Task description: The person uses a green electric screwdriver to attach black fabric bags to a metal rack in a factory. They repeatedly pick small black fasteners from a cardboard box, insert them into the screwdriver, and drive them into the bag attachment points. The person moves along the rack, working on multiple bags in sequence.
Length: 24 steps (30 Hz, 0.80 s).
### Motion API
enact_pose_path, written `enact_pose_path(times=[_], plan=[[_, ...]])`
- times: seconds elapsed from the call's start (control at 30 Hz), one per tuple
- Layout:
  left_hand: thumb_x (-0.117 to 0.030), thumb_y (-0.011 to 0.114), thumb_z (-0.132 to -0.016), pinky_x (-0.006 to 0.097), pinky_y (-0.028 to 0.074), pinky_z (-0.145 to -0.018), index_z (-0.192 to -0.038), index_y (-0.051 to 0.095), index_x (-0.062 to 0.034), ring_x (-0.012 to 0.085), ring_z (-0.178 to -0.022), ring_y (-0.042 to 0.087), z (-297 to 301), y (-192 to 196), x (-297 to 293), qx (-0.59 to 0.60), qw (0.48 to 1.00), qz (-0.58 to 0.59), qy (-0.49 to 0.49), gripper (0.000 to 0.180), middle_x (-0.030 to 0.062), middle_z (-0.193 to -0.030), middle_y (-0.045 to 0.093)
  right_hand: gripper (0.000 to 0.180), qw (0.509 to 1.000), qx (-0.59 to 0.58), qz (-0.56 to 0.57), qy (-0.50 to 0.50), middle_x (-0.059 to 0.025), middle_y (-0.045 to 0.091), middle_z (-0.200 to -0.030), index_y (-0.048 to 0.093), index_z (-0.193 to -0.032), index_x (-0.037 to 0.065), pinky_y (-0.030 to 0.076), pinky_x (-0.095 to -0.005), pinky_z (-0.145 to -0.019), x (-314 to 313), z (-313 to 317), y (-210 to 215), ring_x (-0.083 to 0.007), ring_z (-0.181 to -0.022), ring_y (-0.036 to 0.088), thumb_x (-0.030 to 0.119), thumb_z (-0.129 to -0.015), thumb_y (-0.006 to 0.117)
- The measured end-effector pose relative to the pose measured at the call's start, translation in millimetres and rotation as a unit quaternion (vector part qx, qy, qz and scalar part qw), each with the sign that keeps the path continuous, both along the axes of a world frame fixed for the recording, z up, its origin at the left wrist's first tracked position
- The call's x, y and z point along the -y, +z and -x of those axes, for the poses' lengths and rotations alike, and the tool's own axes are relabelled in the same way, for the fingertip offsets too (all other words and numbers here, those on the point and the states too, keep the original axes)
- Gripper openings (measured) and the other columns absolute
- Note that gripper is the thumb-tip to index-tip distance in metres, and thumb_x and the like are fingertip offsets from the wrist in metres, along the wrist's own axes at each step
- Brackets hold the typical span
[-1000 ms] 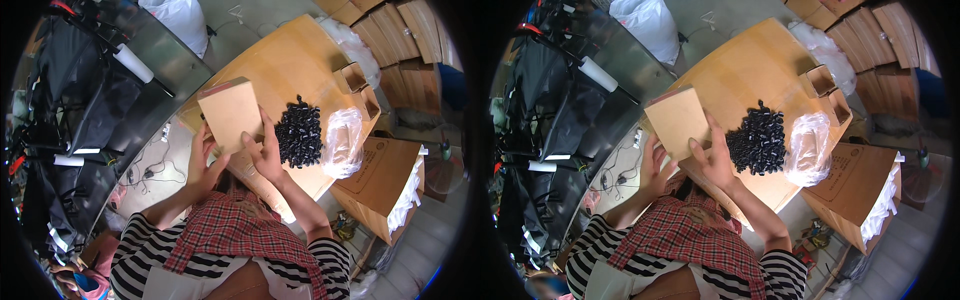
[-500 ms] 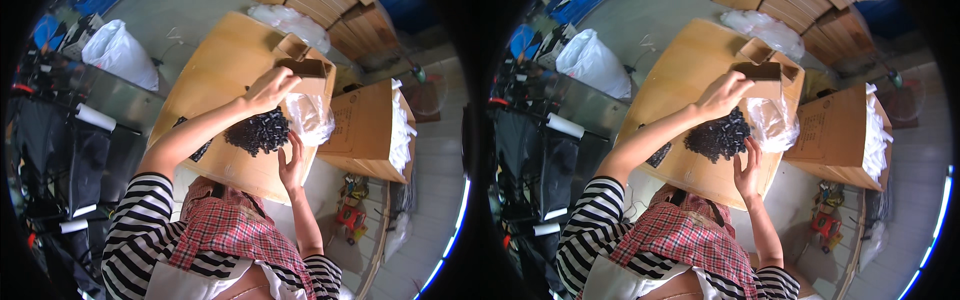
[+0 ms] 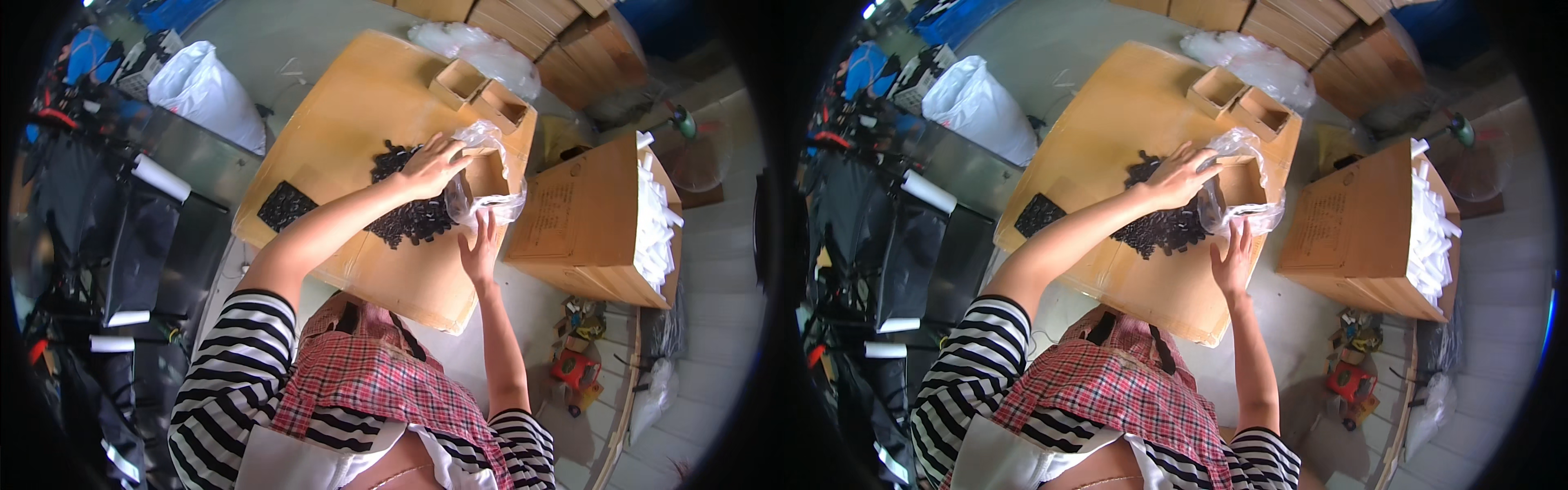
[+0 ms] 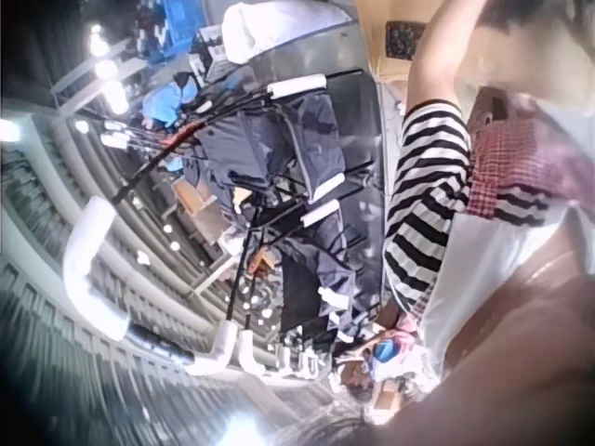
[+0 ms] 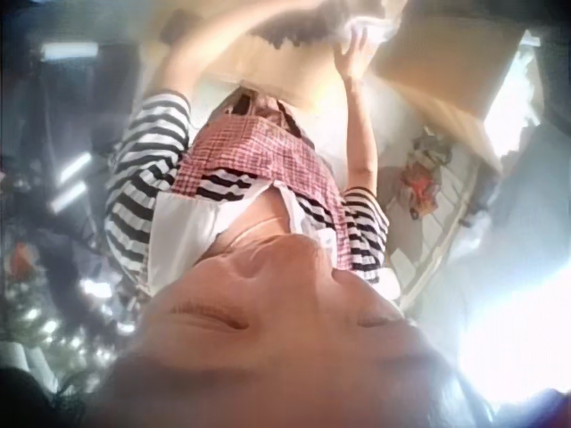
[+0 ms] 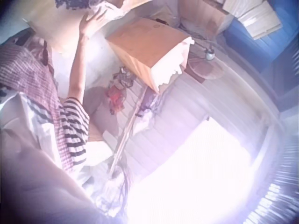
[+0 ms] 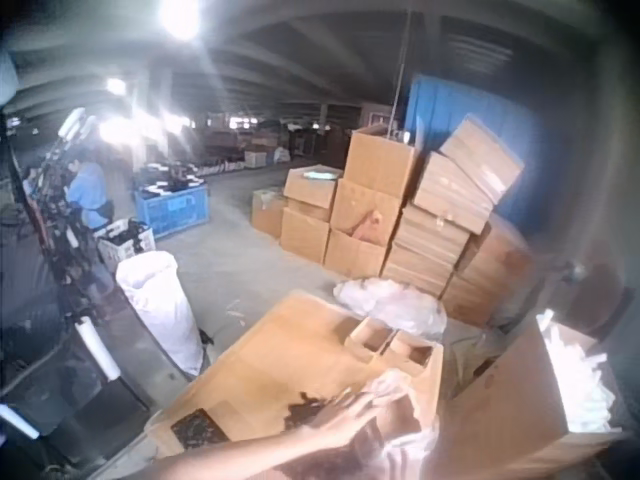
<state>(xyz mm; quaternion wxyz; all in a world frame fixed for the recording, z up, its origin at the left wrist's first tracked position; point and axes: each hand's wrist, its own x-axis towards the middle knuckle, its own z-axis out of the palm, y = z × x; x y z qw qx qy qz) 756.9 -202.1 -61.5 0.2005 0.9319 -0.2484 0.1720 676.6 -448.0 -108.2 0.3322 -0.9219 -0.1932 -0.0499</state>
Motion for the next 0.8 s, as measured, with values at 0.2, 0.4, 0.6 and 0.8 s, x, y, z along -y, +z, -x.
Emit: enact_pose_path(times=[0.2,0.4,0.6,0.8], plan=[[-0.008,0.071,-0.084,0.043,0.047,-0.102,-0.135,0.055,-0.0074,0.0358,-0.123,0.053,144.4,36.9,-45.3,-0.036,0.983,0.145,0.103,0.054,0.0163,-0.137,0.049,0.065,0.987,0.11,-0.073,0.091,-0.0264,0.036,-0.151,0.043,-0.142,0.002,0.034,-0.0484,-0.114,-7.7,-87.2,-33.3,-0.0457,-0.137,0.039,0.007,-0.084,0.073],[-0.01,0.07,-0.086,0.041,0.053,-0.093,-0.129,0.058,-0.0054,0.0358,-0.108,0.063,343.2,92.9,-42.8,-0.121,0.913,0.277,0.273,0.045,0.0153,-0.123,0.062,0.047,0.991,0.126,0.008,0.031,-0.0232,0.047,-0.143,0.055,-0.133,0.001,0.036,-0.0463,-0.112,-0.3,-105.4,0.0,-0.0411,-0.133,0.047,0.01,-0.089,0.069],[-0.009,0.072,-0.084,0.041,0.06,-0.075,-0.095,0.067,-0.0001,0.0219,-0.066,0.066,378.0,281.1,-24.1,0.376,0.903,0.204,0.043,0.015,0.0169,-0.093,0.068,0.04,0.967,0.198,-0.061,0.151,-0.0203,0.048,-0.143,0.056,-0.134,0.0,0.04,-0.0504,-0.109,-89.5,-14.3,92.7,-0.0375,-0.134,0.047,0.005,-0.094,0.062],[-0.025,0.067,-0.081,0.04,0.055,-0.069,-0.07,0.061,-0.0076,0.0234,-0.068,0.06,409.8,301.4,-62.8,0.518,0.838,0.168,0.043,0.021,0.0059,-0.072,0.057,0.038,0.94,0.16,-0.142,0.267,-0.0212,0.051,-0.14,0.058,-0.131,0.001,0.039,-0.0476,-0.109,-214.0,95.1,141.9,-0.0374,-0.131,0.049,0.005,-0.094,0.061]])
